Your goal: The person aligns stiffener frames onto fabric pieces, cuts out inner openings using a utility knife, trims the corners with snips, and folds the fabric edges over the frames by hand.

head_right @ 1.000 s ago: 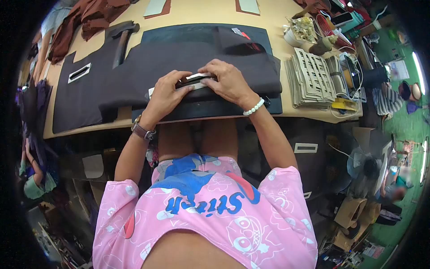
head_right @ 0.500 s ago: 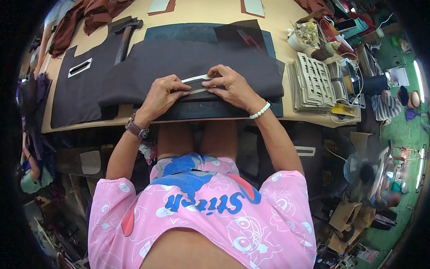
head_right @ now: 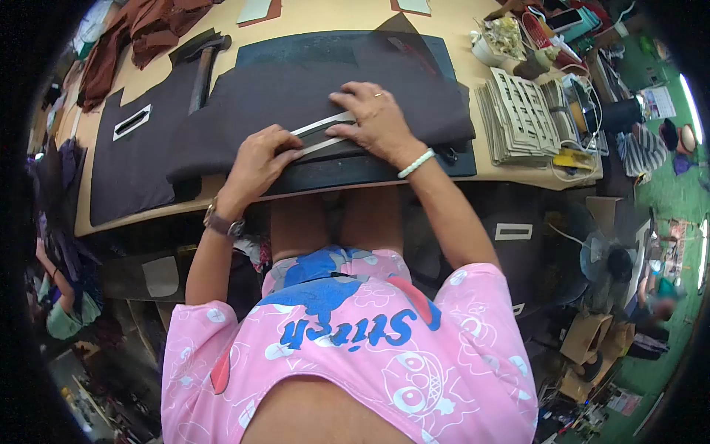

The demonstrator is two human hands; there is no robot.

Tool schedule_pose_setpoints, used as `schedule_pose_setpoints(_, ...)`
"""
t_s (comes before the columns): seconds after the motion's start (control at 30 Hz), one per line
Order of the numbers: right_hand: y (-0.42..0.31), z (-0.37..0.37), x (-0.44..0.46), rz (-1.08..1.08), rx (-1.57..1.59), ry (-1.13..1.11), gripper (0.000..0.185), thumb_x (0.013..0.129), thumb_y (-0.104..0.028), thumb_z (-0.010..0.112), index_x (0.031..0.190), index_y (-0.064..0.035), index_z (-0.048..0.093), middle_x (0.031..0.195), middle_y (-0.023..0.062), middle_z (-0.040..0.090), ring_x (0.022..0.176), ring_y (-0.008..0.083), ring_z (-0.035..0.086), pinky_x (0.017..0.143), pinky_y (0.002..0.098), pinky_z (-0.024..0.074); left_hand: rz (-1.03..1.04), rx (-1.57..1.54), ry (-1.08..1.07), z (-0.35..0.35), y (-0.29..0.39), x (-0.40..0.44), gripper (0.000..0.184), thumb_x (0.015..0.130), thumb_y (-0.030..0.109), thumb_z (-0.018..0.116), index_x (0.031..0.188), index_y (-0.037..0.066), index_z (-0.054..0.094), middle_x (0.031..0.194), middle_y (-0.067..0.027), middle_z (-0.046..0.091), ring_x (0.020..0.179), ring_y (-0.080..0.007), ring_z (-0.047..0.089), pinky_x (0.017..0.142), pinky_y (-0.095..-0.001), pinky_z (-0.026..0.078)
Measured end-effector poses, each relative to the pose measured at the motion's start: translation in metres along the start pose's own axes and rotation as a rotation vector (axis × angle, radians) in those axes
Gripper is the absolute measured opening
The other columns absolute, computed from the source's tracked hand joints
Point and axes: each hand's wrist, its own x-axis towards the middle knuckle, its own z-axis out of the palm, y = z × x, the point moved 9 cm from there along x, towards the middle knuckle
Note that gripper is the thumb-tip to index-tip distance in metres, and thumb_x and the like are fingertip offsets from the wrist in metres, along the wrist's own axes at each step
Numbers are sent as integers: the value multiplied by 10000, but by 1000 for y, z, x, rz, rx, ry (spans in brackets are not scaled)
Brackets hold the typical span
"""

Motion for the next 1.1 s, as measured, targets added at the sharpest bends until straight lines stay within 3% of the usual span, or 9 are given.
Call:
schedule_pose_setpoints(0.03, 14, -2, -3, 28, -1, 4, 546, 742, -472, 662, 1152, -120, 588, 1194, 109, 519, 1141, 300, 462, 954, 407, 372, -17, -9, -11, -7, -6, -7, 127, 763, 82, 655, 867, 8, 644, 791, -123, 591, 755, -280, 586, 675, -349, 445)
schedule_pose_setpoints(0.2, 9, 2, 1, 11, -52, -16, 537, 767, -434, 661, 1186, -110, 568, 1213, 133, 512, 1146, 318, 459, 964, 407, 364, -80, -71, 43, -23, -20, -31, 108, 765, 67, 657, 856, 9, 645, 771, -84, 578, 737, -221, 564, 660, -319, 431)
schedule_pose_setpoints(0.43, -59, 42, 21, -151, 29, -10, 545, 771, -431, 651, 1187, -92, 560, 1216, 144, 512, 1167, 325, 450, 992, 413, 345, -67, 21, 60, -28, -19, -34, 114, 763, 91, 670, 843, 15, 645, 791, -80, 565, 755, -221, 557, 666, -322, 425)
schedule_pose_setpoints(0.63, 1, 10, 2, 44, -30, 23, 570, 743, -415, 683, 1197, -92, 559, 1241, 128, 506, 1166, 310, 455, 1001, 415, 335, -83, -8, 161, -43, -31, -53, 143, 729, 90, 707, 817, 7, 631, 814, -80, 563, 782, -220, 554, 696, -321, 433)
schedule_pose_setpoints(0.93, -81, 50, 25, -121, 35, -8, 553, 746, -393, 679, 1196, -100, 546, 1226, 116, 508, 1176, 294, 447, 991, 409, 326, -63, -46, 244, -43, -37, -57, 147, 697, 67, 731, 793, 13, 634, 828, -78, 579, 808, -213, 569, 727, -314, 445)
schedule_pose_setpoints(1.1, -62, 39, 23, -89, 15, 36, 545, 740, -452, 657, 1154, -106, 577, 1184, 102, 528, 1147, 284, 459, 963, 410, 333, -79, -76, 261, -43, -38, -59, 149, 691, 93, 734, 775, 23, 633, 825, -70, 577, 804, -223, 558, 719, -333, 442)
